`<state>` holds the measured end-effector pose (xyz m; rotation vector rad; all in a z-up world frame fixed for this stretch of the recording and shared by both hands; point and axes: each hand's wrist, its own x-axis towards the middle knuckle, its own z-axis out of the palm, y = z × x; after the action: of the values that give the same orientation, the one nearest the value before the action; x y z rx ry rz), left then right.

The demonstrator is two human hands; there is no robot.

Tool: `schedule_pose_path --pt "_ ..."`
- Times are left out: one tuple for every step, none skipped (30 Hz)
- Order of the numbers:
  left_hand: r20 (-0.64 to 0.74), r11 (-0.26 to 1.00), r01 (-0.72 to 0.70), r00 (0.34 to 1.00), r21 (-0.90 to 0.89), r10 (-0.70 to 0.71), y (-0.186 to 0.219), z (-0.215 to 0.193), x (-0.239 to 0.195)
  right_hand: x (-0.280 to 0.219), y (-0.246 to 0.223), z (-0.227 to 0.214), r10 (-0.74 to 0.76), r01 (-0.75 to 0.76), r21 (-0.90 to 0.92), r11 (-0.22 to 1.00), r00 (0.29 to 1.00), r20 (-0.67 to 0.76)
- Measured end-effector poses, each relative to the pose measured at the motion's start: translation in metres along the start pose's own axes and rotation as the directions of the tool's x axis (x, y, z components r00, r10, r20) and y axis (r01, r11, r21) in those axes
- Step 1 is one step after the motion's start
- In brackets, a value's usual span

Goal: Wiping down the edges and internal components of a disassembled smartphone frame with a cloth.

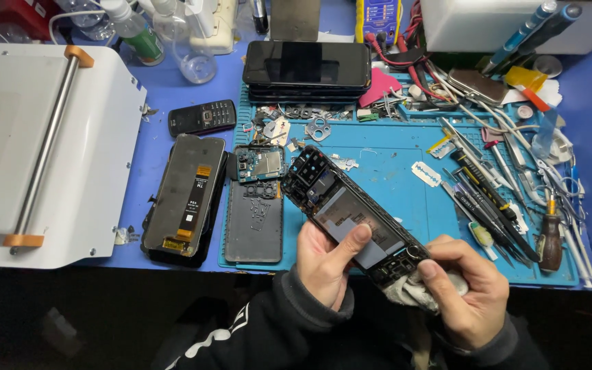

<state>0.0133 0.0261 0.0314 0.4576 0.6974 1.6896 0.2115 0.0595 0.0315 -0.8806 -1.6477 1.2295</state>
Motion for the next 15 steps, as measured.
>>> schedule_pose_path --pt "-0.008 1.0 0.006 1.0 -0.02 -0.006 -0.002 -0.002 0.0 0.0 0.0 0.0 -0.005 0.005 -0.008 1.0 1.0 0.005" --pt "-0.008 1.0 0.008 1.0 -0.02 -0.008 -0.001 -0.002 -0.001 0.001 0.001 0.001 -0.004 0.004 -0.008 1.0 1.0 0.005" --pt "0.0 0.999 -0.011 1.0 -0.032 0.011 0.0 -0.001 -0.001 0.001 0.002 0.001 -0.024 0.025 -0.022 0.999 1.0 0.011" --pt "0.004 0.999 -0.026 1.0 -0.044 0.026 0.0 -0.001 -0.004 0.0 0.004 0.001 -0.038 0.039 -0.035 0.999 0.999 0.017" --pt "-0.001 0.999 -0.019 1.0 -0.044 0.019 0.003 0.001 -0.003 0.001 0.003 0.002 -0.031 0.031 -0.034 0.999 0.999 0.016" --pt "0.013 0.998 0.001 1.0 -0.061 0.0 0.006 0.003 -0.002 0.0 0.002 0.002 -0.038 0.039 -0.046 0.998 0.999 0.022" --pt "0.027 0.997 0.021 0.999 -0.078 -0.019 0.009 0.005 -0.002 0.0 0.002 0.003 -0.045 0.046 -0.058 0.997 0.999 0.029" --pt "0.014 0.996 0.042 0.999 -0.079 -0.041 0.007 0.003 -0.001 0.003 -0.004 0.002 -0.02 0.021 -0.057 0.998 1.0 0.024" --pt "0.034 0.996 0.011 0.999 -0.091 -0.008 0.003 0.0 0.0 0.005 -0.009 0.0 -0.046 0.051 -0.111 0.992 0.998 0.051" --pt "0.048 0.995 -0.011 0.999 -0.104 0.016 -0.001 -0.003 -0.001 0.006 -0.013 -0.003 -0.06 0.072 -0.165 0.984 0.995 0.077" --pt "0.031 0.994 0.019 0.999 -0.105 -0.015 -0.004 -0.006 -0.002 0.007 -0.019 -0.012 -0.025 0.036 -0.165 0.986 0.997 0.069" --pt "0.015 0.991 0.039 0.999 -0.131 -0.037 -0.006 -0.01 -0.002 0.009 -0.024 -0.021 -0.081 0.097 -0.286 0.953 0.994 0.068" --pt "-0.001 0.986 0.058 0.998 -0.157 -0.059 -0.008 -0.013 -0.003 0.011 -0.029 -0.03 -0.135 0.154 -0.402 0.903 0.988 0.077" --pt "-0.016 0.985 0.076 0.997 -0.158 -0.079 -0.008 -0.014 -0.003 0.015 -0.023 -0.061 -0.11 0.131 -0.401 0.907 0.991 0.075" --pt "-0.022 0.982 0.071 0.997 -0.174 -0.076 -0.007 -0.014 -0.003 0.016 -0.017 -0.088 -0.096 0.113 -0.406 0.907 0.993 0.062"
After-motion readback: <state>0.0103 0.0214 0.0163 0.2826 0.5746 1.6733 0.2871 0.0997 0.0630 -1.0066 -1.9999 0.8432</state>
